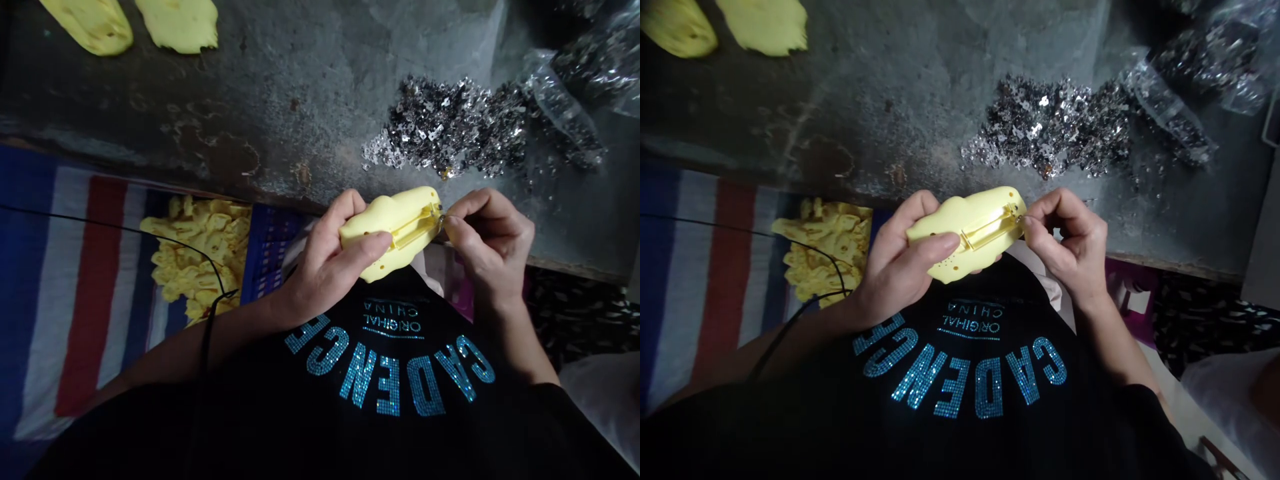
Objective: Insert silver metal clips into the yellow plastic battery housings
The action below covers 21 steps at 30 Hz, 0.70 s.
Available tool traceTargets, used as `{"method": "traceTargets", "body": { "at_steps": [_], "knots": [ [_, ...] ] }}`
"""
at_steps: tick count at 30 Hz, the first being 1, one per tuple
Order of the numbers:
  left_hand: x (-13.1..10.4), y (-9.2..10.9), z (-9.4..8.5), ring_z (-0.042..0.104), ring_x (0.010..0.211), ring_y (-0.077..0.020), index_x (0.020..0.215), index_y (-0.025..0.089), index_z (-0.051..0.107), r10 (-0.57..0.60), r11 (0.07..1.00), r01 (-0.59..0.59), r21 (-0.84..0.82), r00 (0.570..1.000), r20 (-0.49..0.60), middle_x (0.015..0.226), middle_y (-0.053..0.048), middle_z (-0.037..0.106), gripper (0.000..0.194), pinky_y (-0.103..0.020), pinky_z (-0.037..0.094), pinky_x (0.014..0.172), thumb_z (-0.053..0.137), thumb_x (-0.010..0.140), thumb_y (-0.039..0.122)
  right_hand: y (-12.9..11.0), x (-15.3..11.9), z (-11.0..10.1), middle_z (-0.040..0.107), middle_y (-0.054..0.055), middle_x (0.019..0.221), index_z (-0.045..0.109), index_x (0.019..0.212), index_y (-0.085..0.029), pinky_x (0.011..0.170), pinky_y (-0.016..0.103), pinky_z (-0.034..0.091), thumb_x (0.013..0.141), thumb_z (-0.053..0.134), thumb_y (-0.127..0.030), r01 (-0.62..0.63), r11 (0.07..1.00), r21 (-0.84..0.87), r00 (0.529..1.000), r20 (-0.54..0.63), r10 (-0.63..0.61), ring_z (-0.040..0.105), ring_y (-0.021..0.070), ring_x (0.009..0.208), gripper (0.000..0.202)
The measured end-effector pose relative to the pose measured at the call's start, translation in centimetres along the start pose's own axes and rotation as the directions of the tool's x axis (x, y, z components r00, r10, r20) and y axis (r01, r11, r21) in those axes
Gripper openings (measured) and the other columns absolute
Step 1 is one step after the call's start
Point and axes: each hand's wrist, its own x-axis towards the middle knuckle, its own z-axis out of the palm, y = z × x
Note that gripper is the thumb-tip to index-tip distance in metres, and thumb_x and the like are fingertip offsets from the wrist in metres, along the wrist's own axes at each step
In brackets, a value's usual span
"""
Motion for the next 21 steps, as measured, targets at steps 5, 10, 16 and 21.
{"method": "traceTargets", "body": {
  "at_steps": [5, 10, 16, 21],
  "knots": [
    [0.25, -0.45, -0.24, 0.08, 0.091, -0.0253, 0.105, 0.028, 0.054, 0.092, 0.991, -0.094, 0.092, 0.995, 0.023, 0.094, -0.002, 0.074, 0.025, -0.039, 0.072, 0.073, 0.076, 0.108, 0.041, 0.28, -0.04, 0.1, 0.068, -0.003, 0.078, 0.077, 0.089, -0.027, 0.064, 0.033, 0.047, 0.101, 0.087, -0.036, -0.041, 0.999, 0.021, 0.999, -0.002, 0.041, 0.056, 0.0149, 0.068, 0.018],
    [0.13, -0.64, -0.28, 0.08, 0.089, -0.0248, 0.107, 0.028, 0.054, 0.093, 0.991, -0.097, 0.098, 0.995, 0.042, 0.093, -0.001, 0.072, 0.022, -0.038, 0.071, 0.07, 0.073, 0.109, 0.039, 0.39, -0.01, -0.01, 0.067, -0.001, 0.077, 0.077, 0.088, -0.029, 0.062, 0.036, 0.048, 0.099, 0.09, -0.044, -0.056, 0.998, 0.014, 0.998, 0.003, 0.056, 0.055, 0.0174, 0.067, 0.023],
    [0.11, -0.85, -0.22, 0.08, 0.09, -0.0253, 0.11, 0.028, 0.056, 0.113, 0.98, -0.116, 0.162, 0.993, 0.029, 0.096, -0.003, 0.074, 0.019, -0.04, 0.072, 0.071, 0.07, 0.111, 0.041, 0.27, -0.27, -0.3, 0.07, 0.001, 0.079, 0.078, 0.091, -0.029, 0.06, 0.038, 0.048, 0.097, 0.094, -0.047, -0.082, 0.996, 0.026, 0.996, 0.038, 0.081, 0.057, 0.0186, 0.066, 0.024],
    [0.04, -0.67, -0.39, 0.081, 0.091, -0.026, 0.116, 0.03, 0.056, 0.115, 0.97, -0.125, 0.209, 0.992, 0.06, 0.097, -0.002, 0.074, 0.014, -0.042, 0.072, 0.073, 0.064, 0.114, 0.041, 0.23, -0.27, -0.58, 0.073, -0.001, 0.084, 0.079, 0.095, -0.03, 0.065, 0.037, 0.052, 0.102, 0.087, -0.033, 0.155, 0.975, -0.156, 0.987, -0.018, -0.16, 0.062, 0.0181, 0.069, 0.011]
  ]
}}
